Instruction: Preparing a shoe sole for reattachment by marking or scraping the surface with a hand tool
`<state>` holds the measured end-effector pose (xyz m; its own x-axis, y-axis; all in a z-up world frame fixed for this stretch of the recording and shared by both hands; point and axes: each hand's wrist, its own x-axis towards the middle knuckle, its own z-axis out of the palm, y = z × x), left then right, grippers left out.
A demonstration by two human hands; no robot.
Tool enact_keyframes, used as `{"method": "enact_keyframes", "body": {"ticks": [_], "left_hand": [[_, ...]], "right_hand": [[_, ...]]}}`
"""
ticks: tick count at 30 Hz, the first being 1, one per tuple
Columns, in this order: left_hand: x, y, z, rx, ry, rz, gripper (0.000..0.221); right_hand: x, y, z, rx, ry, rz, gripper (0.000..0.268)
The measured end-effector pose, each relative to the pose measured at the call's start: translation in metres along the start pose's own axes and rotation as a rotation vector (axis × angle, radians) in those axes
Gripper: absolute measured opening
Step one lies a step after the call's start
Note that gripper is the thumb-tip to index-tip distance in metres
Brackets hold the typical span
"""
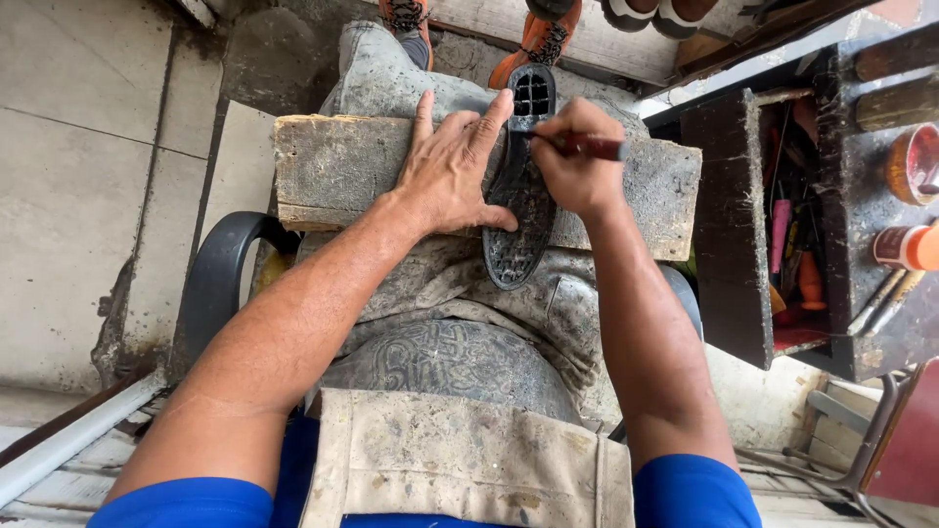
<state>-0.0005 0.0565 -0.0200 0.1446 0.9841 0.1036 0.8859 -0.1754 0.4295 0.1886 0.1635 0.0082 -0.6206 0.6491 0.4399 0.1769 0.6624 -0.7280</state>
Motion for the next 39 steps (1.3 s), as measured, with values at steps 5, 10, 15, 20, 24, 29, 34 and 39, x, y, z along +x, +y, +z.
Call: {"method": "enact_keyframes", "body": {"ticks": [5, 10, 15, 20, 24, 29, 34, 39], "left_hand": [[-0.002, -0.001, 0.001, -0.021, -0.009, -0.021, 0.168], [-0.004, 0.006, -0.006, -0.062, -0.055, -0.037, 0.165], [-0.009, -0.003, 0.0, -0.24, -0.017, -0.05, 0.152], [0.009, 0.007, -0.03, -0.153, -0.193, -0.105, 0.173], [0.065, -0.002, -0.062, -0.798, 0.061, -0.096, 0.103], [0.146, -0.031, -0.005, -1.201, -0.062, -0.355, 0.048], [0.152, -0.026, 0.027, -1.117, -0.069, -0.517, 0.05], [0.146, -0.032, 0.028, -1.622, -0.095, -0.439, 0.027]], "right_hand": [[0.017, -0.003, -0.005, -0.018, -0.13, 0.04, 0.017], [0.027, 0.016, -0.007, -0.03, -0.202, 0.277, 0.014], [0.033, -0.027, -0.027, 0.179, -0.385, 0.382, 0.021], [-0.008, -0.005, -0.025, 0.829, -0.026, 0.674, 0.016], [-0.026, -0.018, -0.01, 0.716, 0.034, 0.631, 0.018], [-0.033, -0.023, -0.009, 0.705, 0.005, 0.461, 0.02], [-0.012, -0.029, -0.018, 0.458, 0.017, 0.303, 0.023], [0.013, -0.016, -0.003, 0.233, 0.079, 0.237, 0.017]]}}
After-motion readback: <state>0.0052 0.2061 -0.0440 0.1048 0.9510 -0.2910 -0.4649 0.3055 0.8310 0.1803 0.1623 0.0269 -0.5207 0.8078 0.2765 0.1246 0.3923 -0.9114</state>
